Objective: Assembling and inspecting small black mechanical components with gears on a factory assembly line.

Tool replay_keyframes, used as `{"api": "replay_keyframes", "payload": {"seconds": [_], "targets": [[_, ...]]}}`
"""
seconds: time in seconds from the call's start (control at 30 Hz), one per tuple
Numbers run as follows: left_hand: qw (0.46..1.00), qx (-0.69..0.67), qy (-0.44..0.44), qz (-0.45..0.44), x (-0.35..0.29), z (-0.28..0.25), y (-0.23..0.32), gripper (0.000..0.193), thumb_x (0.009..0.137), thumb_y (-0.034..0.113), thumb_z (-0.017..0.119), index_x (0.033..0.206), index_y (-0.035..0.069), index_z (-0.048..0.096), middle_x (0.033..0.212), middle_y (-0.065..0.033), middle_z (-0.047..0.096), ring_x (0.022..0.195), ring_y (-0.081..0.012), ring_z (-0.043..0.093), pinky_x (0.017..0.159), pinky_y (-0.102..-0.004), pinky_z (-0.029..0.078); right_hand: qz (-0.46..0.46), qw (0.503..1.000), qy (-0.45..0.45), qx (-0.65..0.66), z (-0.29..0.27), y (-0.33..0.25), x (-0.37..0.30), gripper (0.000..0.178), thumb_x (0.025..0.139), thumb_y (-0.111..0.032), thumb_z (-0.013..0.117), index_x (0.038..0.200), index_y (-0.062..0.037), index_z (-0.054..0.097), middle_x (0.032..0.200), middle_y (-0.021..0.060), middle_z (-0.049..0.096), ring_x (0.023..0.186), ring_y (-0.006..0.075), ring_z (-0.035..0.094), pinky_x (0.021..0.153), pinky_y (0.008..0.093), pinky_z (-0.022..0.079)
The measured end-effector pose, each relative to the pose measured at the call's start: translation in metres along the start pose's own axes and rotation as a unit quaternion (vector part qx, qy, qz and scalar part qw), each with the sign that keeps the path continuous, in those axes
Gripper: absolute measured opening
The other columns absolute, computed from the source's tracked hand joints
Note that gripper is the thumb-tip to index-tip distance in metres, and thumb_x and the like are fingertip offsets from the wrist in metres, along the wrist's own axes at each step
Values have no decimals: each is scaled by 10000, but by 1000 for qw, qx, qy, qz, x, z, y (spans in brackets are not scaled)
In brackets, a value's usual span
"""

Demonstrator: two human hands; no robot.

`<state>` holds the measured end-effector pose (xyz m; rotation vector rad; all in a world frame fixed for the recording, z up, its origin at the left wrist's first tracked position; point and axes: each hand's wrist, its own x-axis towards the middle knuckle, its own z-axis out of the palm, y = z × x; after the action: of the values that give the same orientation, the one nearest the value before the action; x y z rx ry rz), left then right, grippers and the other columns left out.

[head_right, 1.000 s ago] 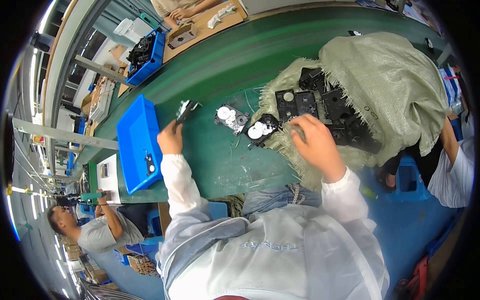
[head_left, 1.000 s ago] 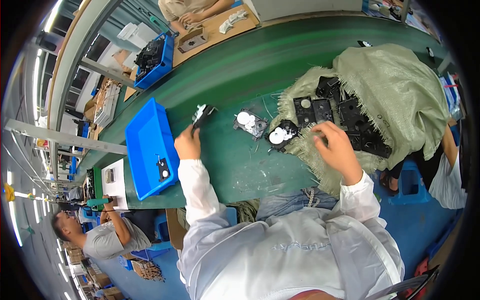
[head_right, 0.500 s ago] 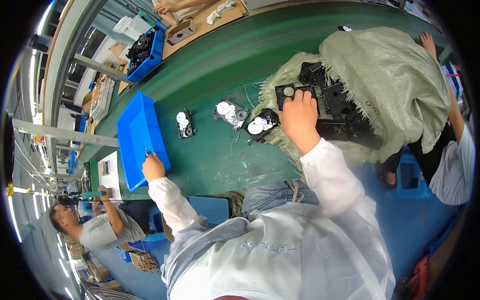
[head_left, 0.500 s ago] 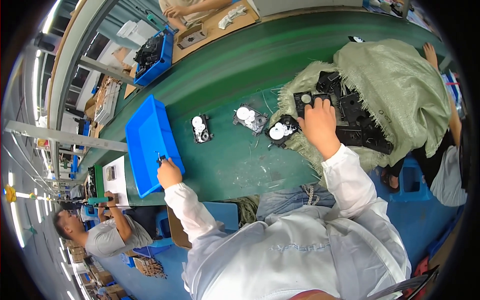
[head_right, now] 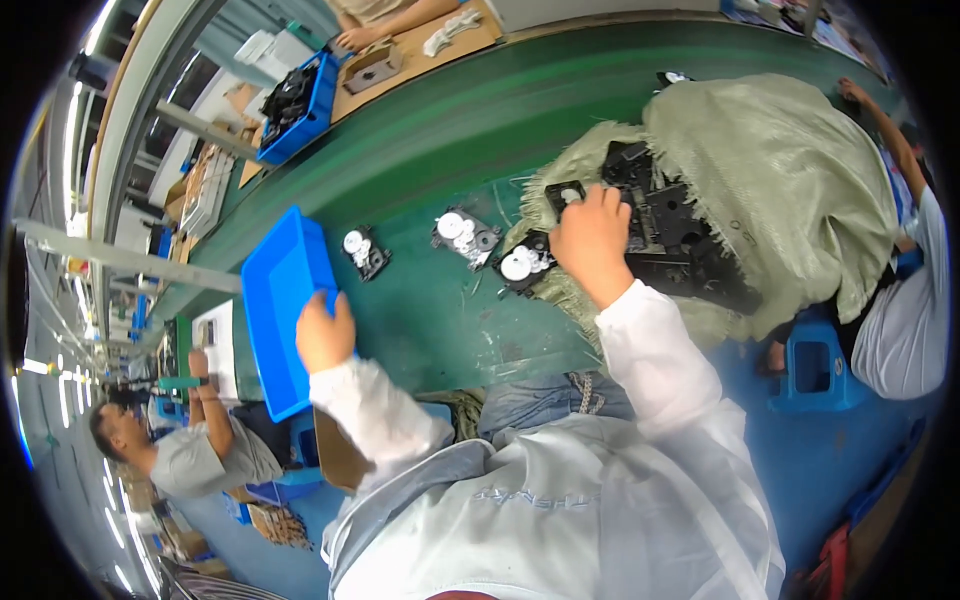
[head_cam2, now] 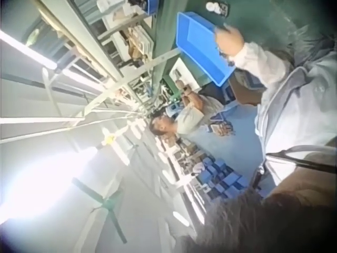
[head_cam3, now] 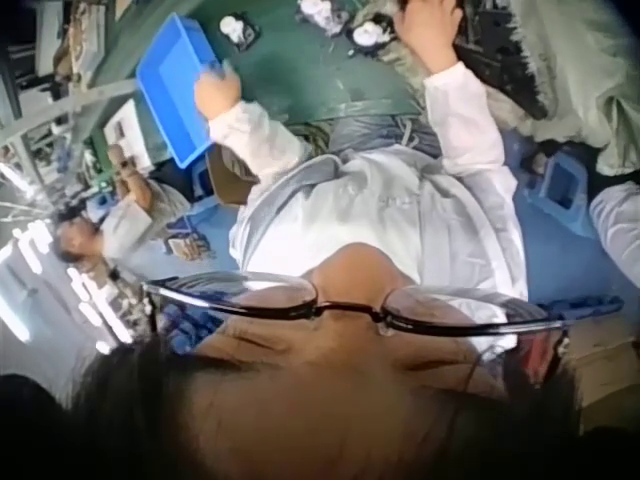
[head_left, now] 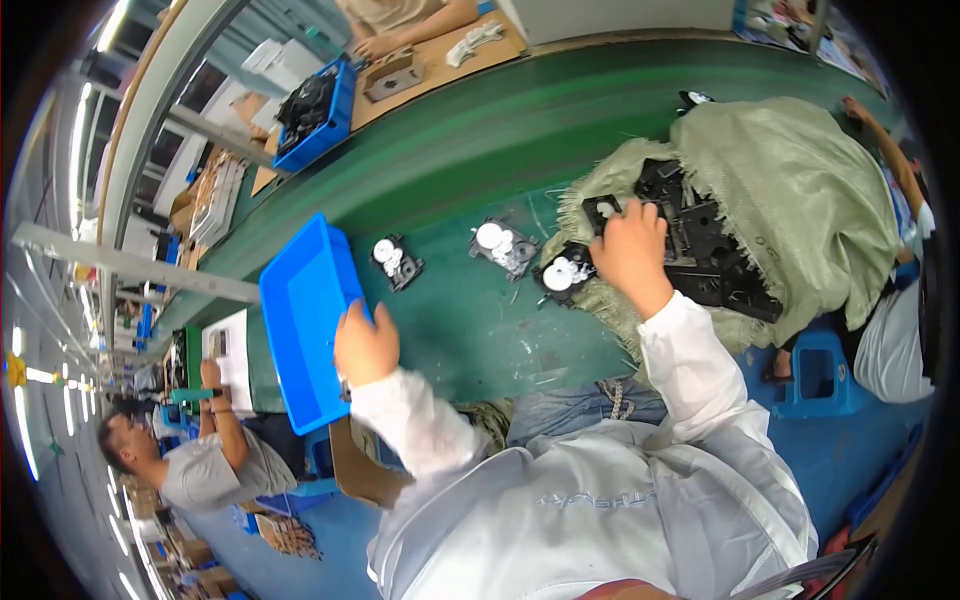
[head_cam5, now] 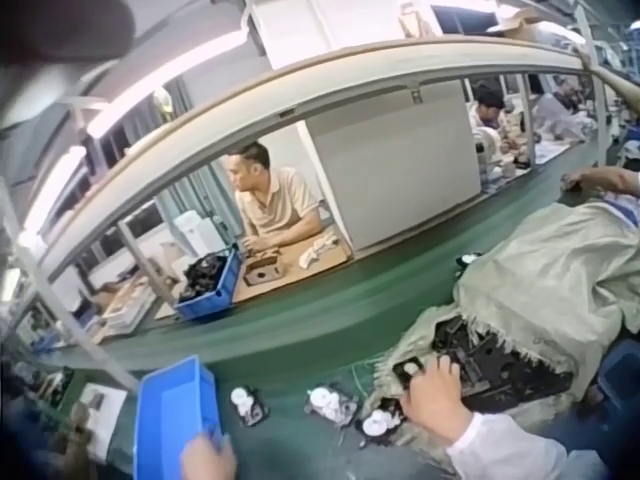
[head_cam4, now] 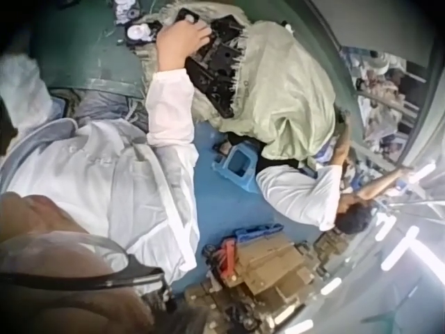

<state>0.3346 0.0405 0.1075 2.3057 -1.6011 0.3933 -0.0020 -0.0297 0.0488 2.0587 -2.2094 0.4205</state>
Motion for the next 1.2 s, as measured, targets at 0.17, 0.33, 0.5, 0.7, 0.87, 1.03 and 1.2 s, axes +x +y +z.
{"api": "replay_keyframes", "payload": {"seconds": [0.17, 0.33, 0.5, 0.7, 0.87, 1.03, 1.2], "targets": [[983, 6, -158, -94, 78, 63, 14, 671, 785, 379, 703, 1312, 16, 499, 1128, -238, 648, 993, -400, 631, 854, -430, 506, -17, 972, 70, 225, -12, 6, -4, 236, 797, -215, 638, 899, -3, 630, 1028, 166, 566, 952, 316, 511, 851, 407, 423], [970, -48, -110, -213, 100, 109, 22, 899, 730, 377, 752, 1435, 38, 310, 1110, -256, 639, 1004, -410, 633, 870, -418, 506, -17, 868, 110, 483, -40, 12, -12, 195, 802, -166, 641, 908, -11, 591, 1053, 127, 580, 887, 266, 549, 782, 349, 457], [973, -35, -122, -191, 101, 104, 21, 996, 711, 333, 773, 1467, 14, 208, 1124, -259, 633, 1022, -417, 630, 884, -411, 505, 23, 819, 24, 573, -50, 29, -29, 237, 771, -86, 666, 974, -17, 565, 1059, 110, 601, 830, 205, 582, 704, 278, 461], [981, -117, -134, -79, 61, 80, 38, 1026, 699, 313, 789, 1466, -10, 188, 1144, -264, 626, 1026, -416, 631, 886, -416, 504, 38, 772, 73, 630, -50, 29, -46, 377, 732, -19, 679, 1082, -28, 539, 1004, 93, 616, 819, 170, 594, 715, 266, 474], [951, -197, -237, 23, 34, 58, 55, 899, 748, 275, 739, 1460, 7, 261, 1183, -282, 589, 1042, -414, 610, 912, -427, 491, 47, 789, 25, 612, -57, 41, -52, 513, 703, -3, 700, 1173, -27, 497, 1012, 114, 615, 842, 184, 601, 761, 278, 492], [932, -229, -143, 240, 79, 13, 129, 562, 820, 272, 672, 1283, -15, 533, 1184, -226, 625, 1065, -388, 610, 916, -409, 492, 31, 828, 28, 559, -57, 53, -59, 587, 671, 3, 719, 1206, -20, 478, 1092, 139, 604, 915, 203, 610, 817, 287, 502], [852, -209, -298, 377, 143, 60, 288, 404, 820, 279, 662, 1130, 19, 678, 1109, -146, 691, 1013, -340, 646, 899, -403, 507, 33, 799, 82, 595, -60, 56, -59, 684, 673, 43, 686, 1291, -47, 405, 1236, 171, 555, 1034, 258, 592, 917, 338, 483]]}}
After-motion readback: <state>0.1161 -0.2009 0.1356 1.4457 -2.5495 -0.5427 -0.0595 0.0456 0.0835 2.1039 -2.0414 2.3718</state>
